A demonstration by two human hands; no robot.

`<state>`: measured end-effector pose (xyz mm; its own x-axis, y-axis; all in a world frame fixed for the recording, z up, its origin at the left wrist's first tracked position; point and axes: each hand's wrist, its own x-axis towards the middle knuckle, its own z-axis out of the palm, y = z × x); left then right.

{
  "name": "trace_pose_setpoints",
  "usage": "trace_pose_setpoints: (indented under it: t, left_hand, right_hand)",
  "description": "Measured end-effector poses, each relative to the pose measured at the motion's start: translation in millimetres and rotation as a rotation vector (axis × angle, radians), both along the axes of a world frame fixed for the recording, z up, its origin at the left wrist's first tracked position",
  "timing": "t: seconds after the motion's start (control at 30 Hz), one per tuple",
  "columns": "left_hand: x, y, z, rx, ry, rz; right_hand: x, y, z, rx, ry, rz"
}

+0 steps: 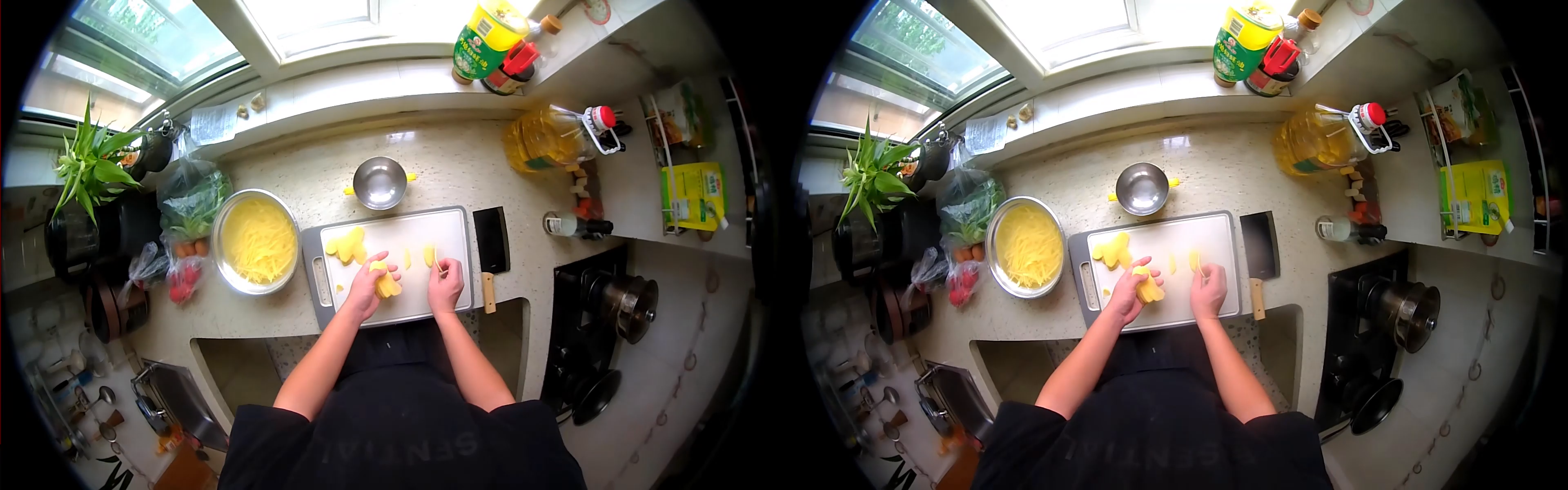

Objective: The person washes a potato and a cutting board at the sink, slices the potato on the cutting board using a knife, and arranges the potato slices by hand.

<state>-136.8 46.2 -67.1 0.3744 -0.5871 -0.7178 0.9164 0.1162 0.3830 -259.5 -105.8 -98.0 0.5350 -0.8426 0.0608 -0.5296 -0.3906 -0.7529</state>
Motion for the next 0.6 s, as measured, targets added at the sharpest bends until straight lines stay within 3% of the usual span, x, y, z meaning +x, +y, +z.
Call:
trace_pose_setpoints:
  t: [0.17, 0.3, 0.4, 0.5, 0.6]
  left_hand:
    - [-2, -2, 0, 0.032, 0.004, -0.002]
    - [-1, 0, 0, 0.058, 0.002, -0.002]
    - [-1, -5, 1, 0.088, -0.016, -0.011]
    - [-4, -9, 0, 0.115, -0.090, -0.057]
    - [-3, -3, -3, 0.139, -0.142, -0.032]
  right_hand:
    - [-4, -11, -10, -0.162, 0.037, 0.221]
    - [-6, 4, -8, 0.078, 0.016, 0.038]
    - [0, 23, 14, 0.079, -0.071, 0.191]
    - [16, 26, 61, 0.020, -0.136, 0.709]
    - [12, 31, 39, 0.071, -0.072, 0.379]
